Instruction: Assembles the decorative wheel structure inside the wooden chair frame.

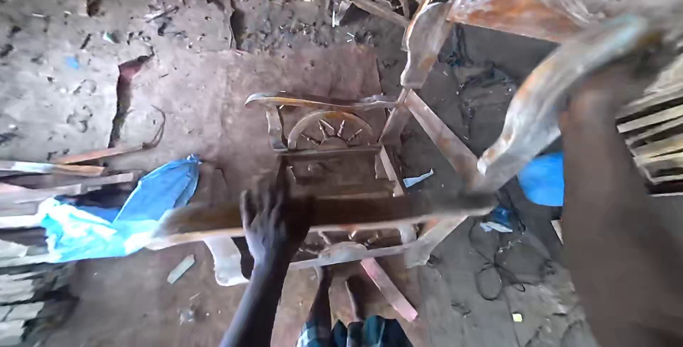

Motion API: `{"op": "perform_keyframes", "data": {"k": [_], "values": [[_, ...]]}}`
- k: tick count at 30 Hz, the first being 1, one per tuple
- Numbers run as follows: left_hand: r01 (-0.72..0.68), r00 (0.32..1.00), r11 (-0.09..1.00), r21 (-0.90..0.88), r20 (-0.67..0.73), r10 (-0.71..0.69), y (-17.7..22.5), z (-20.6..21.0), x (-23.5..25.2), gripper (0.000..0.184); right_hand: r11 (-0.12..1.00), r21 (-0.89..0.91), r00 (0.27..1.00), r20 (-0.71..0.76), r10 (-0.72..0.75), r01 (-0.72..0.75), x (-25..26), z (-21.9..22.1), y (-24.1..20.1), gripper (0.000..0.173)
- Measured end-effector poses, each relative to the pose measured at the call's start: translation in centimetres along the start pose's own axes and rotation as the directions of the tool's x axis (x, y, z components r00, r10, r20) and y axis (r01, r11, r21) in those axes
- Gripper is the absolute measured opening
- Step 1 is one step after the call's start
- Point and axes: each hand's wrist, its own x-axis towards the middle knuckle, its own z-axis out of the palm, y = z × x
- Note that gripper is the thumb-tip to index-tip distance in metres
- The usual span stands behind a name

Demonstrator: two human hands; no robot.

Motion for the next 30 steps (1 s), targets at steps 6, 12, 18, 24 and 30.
{"op": "perform_keyframes", "data": {"k": [6,12,18,24,30], "values": [[-0.317,0.945,0.945,0.082,0.117,0.307,1.4,-0.4,13.3,0.072,0.922,-0.269,0.947,0.238,-0.216,0.278,-10.9,1.1,0.3,0.056],[-0.304,0.935,0.941,0.148,0.238,0.264,3.1,-1.0,19.1,0.086,0.766,-0.366,0.586,0.494,0.642,-0.529,-37.1,0.9,5.0,0.051],[-0.345,0.902,0.919,0.189,0.336,0.270,4.0,-1.7,21.1,0.083,0.800,-0.398,0.680,0.428,0.595,-0.449,-37.5,9.5,7.6,0.039],[-0.392,0.877,0.908,0.149,0.358,0.320,4.0,-1.4,23.5,0.082,0.786,-0.413,0.570,0.540,0.619,-0.461,-35.5,13.9,5.2,0.071],[-0.442,0.829,0.888,0.129,0.438,0.349,4.5,-1.6,27.4,0.084,0.756,-0.458,0.445,0.616,0.649,-0.468,-30.3,17.3,5.9,0.039]]}}
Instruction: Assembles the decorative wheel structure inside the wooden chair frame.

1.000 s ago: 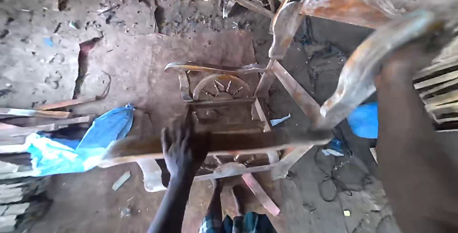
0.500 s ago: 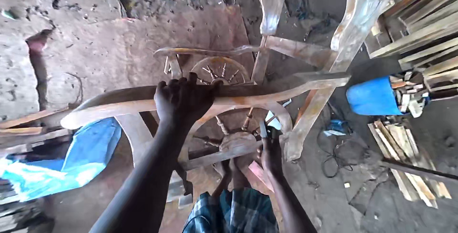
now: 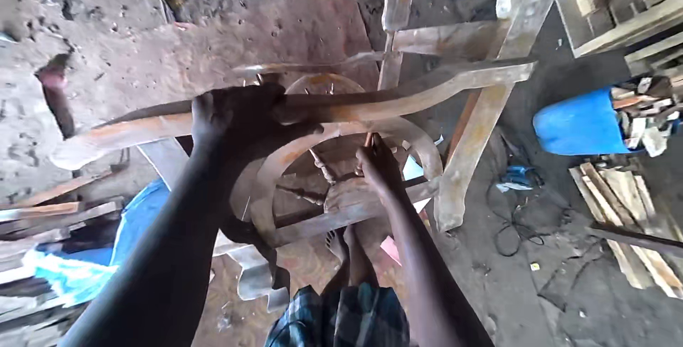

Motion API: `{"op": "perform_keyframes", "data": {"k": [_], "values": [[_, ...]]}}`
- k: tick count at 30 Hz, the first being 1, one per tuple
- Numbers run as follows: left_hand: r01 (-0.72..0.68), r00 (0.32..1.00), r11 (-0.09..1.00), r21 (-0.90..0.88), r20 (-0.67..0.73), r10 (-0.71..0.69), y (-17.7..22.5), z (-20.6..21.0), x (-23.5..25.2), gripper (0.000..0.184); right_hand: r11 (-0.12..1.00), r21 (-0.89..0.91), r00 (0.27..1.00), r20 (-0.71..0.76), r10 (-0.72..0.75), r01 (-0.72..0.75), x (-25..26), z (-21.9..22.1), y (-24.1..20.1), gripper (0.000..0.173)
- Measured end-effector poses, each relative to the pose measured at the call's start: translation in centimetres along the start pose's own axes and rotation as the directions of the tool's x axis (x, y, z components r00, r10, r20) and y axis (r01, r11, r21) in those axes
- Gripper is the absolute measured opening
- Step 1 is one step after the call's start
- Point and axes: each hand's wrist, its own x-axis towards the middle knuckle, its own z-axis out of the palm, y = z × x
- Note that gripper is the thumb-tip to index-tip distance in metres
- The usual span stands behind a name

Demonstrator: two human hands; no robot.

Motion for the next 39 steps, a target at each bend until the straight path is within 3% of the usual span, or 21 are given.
{"op": "perform_keyframes", "data": {"k": [2,4,6,8,11,14,16,24,28,36,39], "values": [[0.012,1.000,1.000,-0.004,0.018,-0.012,-0.4,-0.7,1.7,0.078,0.998,-0.043,0.998,0.016,-0.054,0.055,-1.5,-0.5,-1.3,0.061],[0.049,0.998,0.999,0.018,0.047,-0.050,-0.5,-1.0,3.6,0.064,0.995,-0.079,0.998,0.002,-0.064,0.064,-0.6,-0.2,-1.7,0.071],[0.058,0.996,0.997,0.050,0.062,-0.061,-0.8,-1.5,5.6,0.054,0.981,-0.167,0.994,-0.013,-0.106,0.102,2.0,0.0,-2.3,0.065],[0.051,0.996,0.996,0.071,0.063,-0.055,-1.5,-2.2,7.9,0.048,0.908,-0.339,0.963,-0.018,-0.267,0.245,4.0,-0.1,-1.9,0.056],[0.025,0.999,0.998,0.052,0.035,-0.027,-2.6,-2.2,11.7,0.044,0.662,-0.558,0.810,0.032,-0.586,0.500,5.6,-0.2,2.9,0.062],[0.037,0.997,0.998,0.059,0.065,-0.041,-3.6,-2.6,15.6,0.037,0.499,-0.661,0.656,-0.013,-0.754,0.561,8.9,1.3,7.0,0.064],[0.032,0.996,0.996,0.078,0.077,-0.038,-4.4,-2.7,18.8,0.036,0.457,-0.713,0.576,-0.090,-0.812,0.532,11.6,2.7,6.8,0.062],[-0.031,0.990,0.998,0.048,0.137,0.024,-9.4,-1.3,29.8,0.039,0.408,-0.746,0.541,-0.077,-0.838,0.526,20.0,4.9,1.9,0.060],[-0.056,0.983,0.998,-0.002,0.175,0.055,-13.2,1.1,33.8,0.038,0.396,-0.738,0.578,-0.010,-0.816,0.546,22.6,6.3,0.1,0.057],[-0.086,0.956,0.994,-0.065,0.276,0.101,-14.4,1.4,35.5,0.038,0.366,-0.745,0.595,0.051,-0.802,0.557,22.9,5.4,-0.5,0.051],[-0.060,0.943,0.997,-0.050,0.325,0.073,-15.5,1.1,36.9,0.056,0.383,-0.749,0.632,0.062,-0.772,0.540,23.1,6.5,-2.1,0.051]]}}
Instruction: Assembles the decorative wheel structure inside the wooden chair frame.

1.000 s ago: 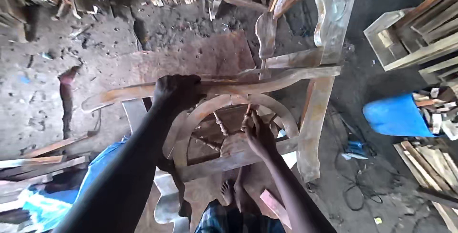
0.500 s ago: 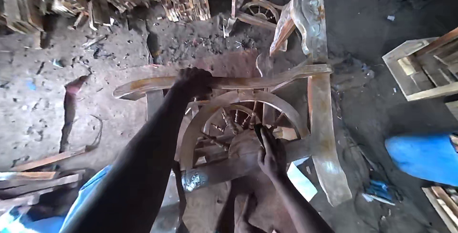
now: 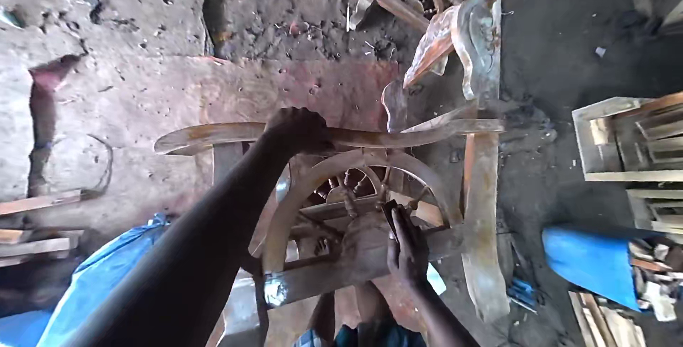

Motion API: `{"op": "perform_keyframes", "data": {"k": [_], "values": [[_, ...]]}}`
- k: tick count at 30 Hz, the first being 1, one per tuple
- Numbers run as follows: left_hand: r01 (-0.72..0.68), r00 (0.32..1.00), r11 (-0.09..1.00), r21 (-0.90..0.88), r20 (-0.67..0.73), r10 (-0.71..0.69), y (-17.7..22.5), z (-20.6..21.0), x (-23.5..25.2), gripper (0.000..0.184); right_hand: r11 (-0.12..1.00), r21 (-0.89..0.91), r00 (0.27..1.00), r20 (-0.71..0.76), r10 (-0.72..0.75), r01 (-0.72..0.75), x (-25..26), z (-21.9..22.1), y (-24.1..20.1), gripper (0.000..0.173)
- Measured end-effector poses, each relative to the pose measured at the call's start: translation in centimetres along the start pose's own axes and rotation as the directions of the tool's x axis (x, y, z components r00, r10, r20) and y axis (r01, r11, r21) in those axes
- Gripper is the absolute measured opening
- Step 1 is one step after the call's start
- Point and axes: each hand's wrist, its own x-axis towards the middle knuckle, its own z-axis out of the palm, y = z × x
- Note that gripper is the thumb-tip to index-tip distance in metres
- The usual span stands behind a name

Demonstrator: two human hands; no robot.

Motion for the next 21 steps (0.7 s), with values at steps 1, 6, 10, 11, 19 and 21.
{"op": "perform_keyframes", "data": {"k": [1,6,10,11,19,21], "values": [[0.013,1.000,1.000,0.004,0.014,-0.014,-0.7,-0.2,0.6,0.065,1.000,0.021,1.000,0.007,0.022,-0.022,0.8,0.0,-0.9,0.051],[0.096,0.995,0.995,0.039,0.032,-0.097,-4.1,-1.2,3.1,0.077,0.969,0.166,0.981,-0.026,0.191,-0.184,7.7,-1.3,-6.6,0.048],[0.138,0.990,0.987,0.086,0.028,-0.141,-5.5,-0.9,5.1,0.076,0.968,0.052,0.969,0.046,0.244,-0.247,12.7,-0.4,-8.1,0.046],[0.138,0.990,0.987,0.087,0.026,-0.141,-5.6,-0.9,5.1,0.075,0.967,0.016,0.964,0.081,0.254,-0.256,13.8,0.4,-8.2,0.047],[0.154,0.988,0.988,-0.022,-0.001,-0.154,-6.6,-1.1,5.3,0.073,0.970,-0.157,0.952,0.216,0.216,-0.184,15.4,1.3,-9.7,0.049],[0.145,0.989,0.989,-0.010,-0.011,-0.145,-6.7,-0.7,5.1,0.076,0.966,-0.165,0.942,0.242,0.233,-0.197,15.6,1.1,-9.8,0.050]]}}
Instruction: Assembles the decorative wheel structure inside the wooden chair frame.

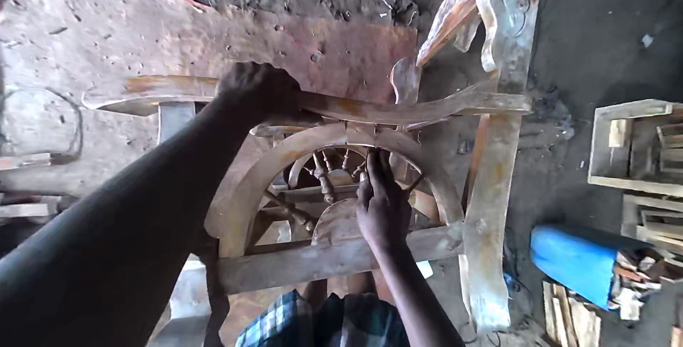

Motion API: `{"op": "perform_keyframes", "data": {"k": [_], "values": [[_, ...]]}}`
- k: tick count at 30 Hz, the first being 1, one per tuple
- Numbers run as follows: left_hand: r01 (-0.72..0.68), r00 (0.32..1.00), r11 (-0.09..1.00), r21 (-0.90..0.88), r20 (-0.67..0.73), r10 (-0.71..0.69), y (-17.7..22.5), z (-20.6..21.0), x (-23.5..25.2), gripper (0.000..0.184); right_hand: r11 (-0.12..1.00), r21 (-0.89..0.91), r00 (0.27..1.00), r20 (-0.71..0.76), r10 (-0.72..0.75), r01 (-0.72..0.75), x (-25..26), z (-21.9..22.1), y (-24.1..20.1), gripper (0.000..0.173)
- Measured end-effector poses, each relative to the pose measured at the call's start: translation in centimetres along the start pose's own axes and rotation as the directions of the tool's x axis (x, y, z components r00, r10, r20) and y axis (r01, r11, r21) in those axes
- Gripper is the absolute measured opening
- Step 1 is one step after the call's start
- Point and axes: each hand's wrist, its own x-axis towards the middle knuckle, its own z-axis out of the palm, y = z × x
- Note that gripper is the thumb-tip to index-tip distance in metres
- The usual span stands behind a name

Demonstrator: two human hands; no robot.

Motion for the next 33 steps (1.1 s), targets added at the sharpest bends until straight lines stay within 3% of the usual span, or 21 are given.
{"op": "perform_keyframes", "data": {"k": [12,16,21,25,27,30,33], "values": [[0.013,1.000,1.000,-0.028,0.000,-0.013,0.3,-0.6,-0.4,0.074,1.000,0.009,0.999,0.030,0.016,-0.016,-0.3,-0.3,0.3,0.049],[0.018,1.000,1.000,-0.007,-0.020,-0.018,0.5,-0.4,-0.4,0.074,0.998,-0.018,0.992,0.107,0.065,-0.064,0.1,-1.3,-0.2,0.051],[0.024,1.000,0.999,0.028,0.012,-0.025,0.5,0.0,-0.2,0.075,0.997,0.058,0.996,0.085,0.040,-0.045,0.5,-1.1,0.2,0.048],[0.022,1.000,0.999,0.044,-0.004,-0.022,0.7,-0.3,0.0,0.072,0.974,0.195,0.988,0.122,0.091,-0.114,-0.5,-1.6,0.5,0.048],[0.011,1.000,0.999,0.039,0.010,-0.012,0.7,0.0,-0.2,0.072,0.929,0.305,0.966,0.213,0.149,-0.210,0.3,-1.3,0.3,0.048],[0.008,1.000,0.998,0.065,0.014,-0.009,1.0,-0.4,-0.3,0.070,0.774,0.520,0.913,0.366,0.180,-0.362,1.7,-2.3,1.2,0.047],[0.036,0.999,0.998,0.057,0.034,-0.038,1.3,-0.7,-0.5,0.069,0.625,0.570,0.807,0.563,0.176,-0.534,2.7,-4.6,2.4,0.042]]}}
